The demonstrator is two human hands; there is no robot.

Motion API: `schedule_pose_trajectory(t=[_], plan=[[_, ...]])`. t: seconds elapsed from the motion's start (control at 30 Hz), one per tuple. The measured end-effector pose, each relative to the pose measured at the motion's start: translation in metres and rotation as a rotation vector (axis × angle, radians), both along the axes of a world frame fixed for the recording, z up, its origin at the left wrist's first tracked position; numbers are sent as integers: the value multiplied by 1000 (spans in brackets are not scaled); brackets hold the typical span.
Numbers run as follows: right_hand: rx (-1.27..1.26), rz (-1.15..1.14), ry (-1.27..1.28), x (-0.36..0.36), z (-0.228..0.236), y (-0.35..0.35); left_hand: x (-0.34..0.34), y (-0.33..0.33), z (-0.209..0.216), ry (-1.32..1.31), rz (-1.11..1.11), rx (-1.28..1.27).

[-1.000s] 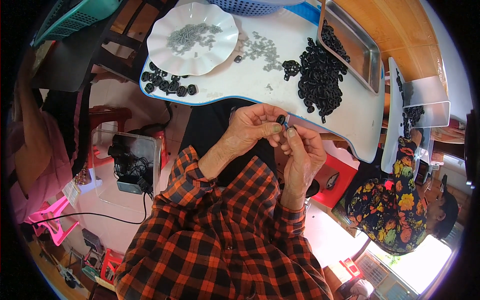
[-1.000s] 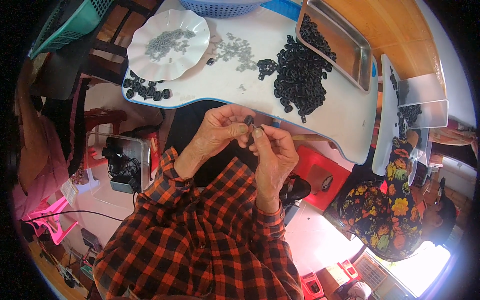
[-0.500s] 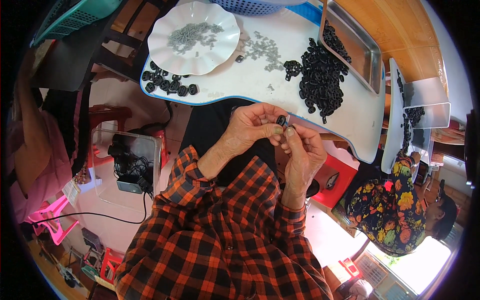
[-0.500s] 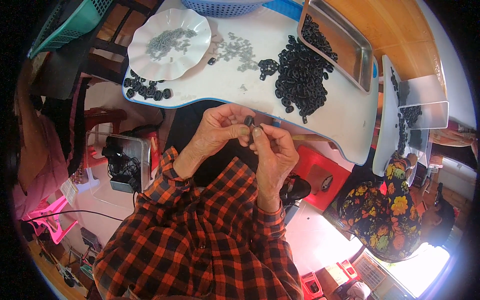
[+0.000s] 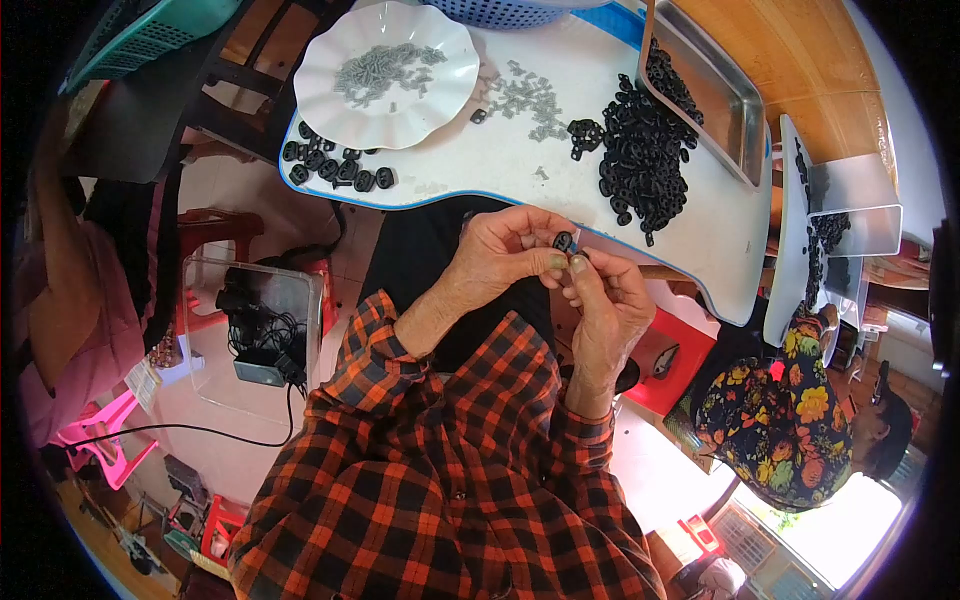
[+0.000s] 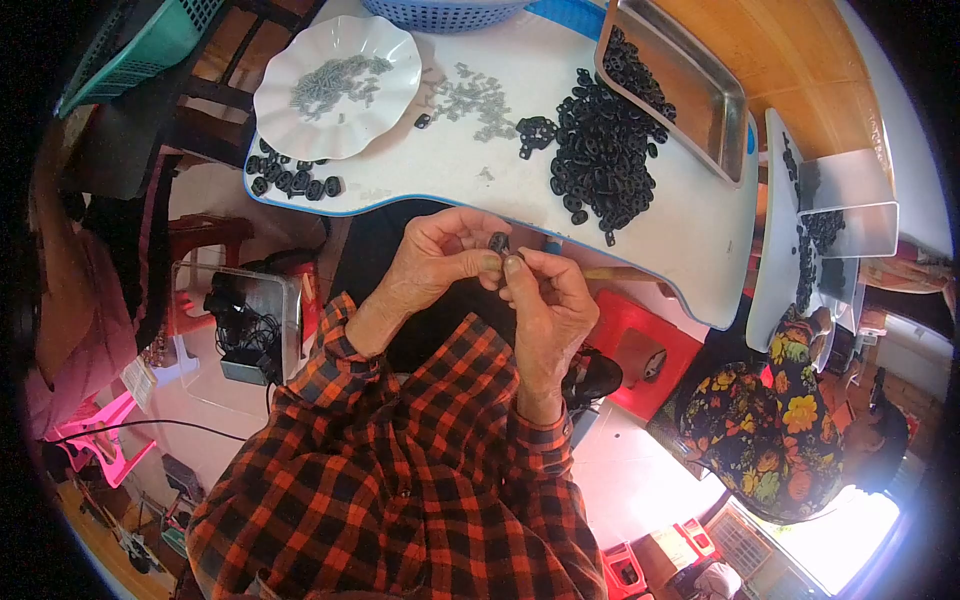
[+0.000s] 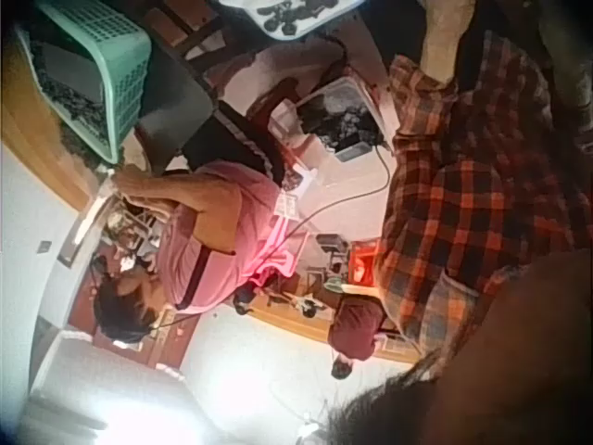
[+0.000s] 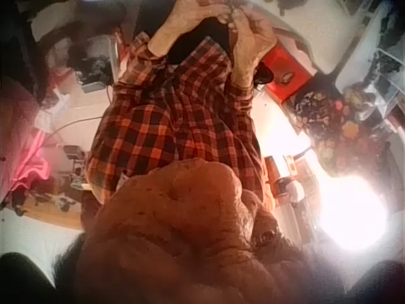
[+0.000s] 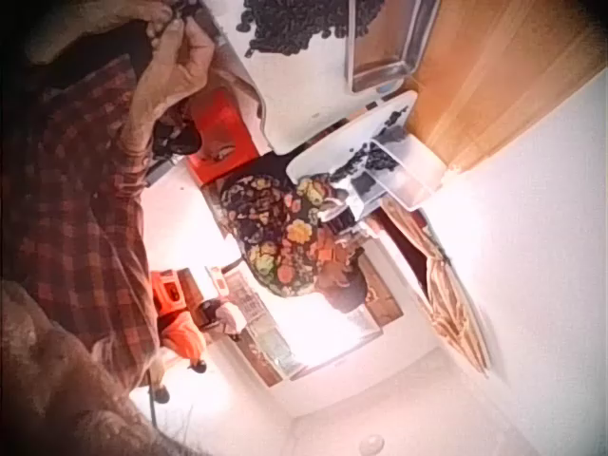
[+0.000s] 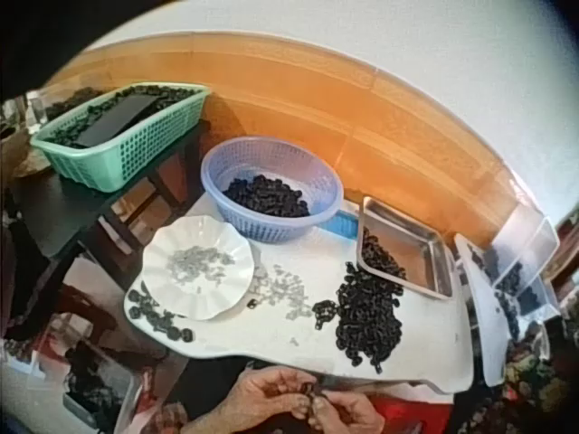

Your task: The person assembles plastic cord locks by picking up small pins and fitting them into black plastic lock components by hand.

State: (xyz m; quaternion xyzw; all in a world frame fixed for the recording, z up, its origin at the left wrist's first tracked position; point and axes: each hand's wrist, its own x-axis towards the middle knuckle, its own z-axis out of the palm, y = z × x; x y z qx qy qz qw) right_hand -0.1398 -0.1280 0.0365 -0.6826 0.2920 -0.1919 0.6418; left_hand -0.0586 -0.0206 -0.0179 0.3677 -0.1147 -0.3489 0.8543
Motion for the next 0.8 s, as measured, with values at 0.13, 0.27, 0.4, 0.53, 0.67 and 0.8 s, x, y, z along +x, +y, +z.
schedule_pose_trajectory(t=[0.13,0.27,0.4,0.53,0.67,0.8], plan=[[-1,-3,6,-1,-1,-1,1,1,-1,-39,-12,16],[-8,-5,-15,0,1,1,-1,1,-3,-50,-24,21],[2,16,-11,-1,-1,-2,-2,0,-5,-80,-24,51],[29,22,30,-2,0,-5,-2,1,-6,-107,-23,92],[54,29,63,-2,-1,-8,-2,0,-8,-125,-17,84],[69,43,55,-2,0,-8,-1,1,-7,-149,-28,87]])
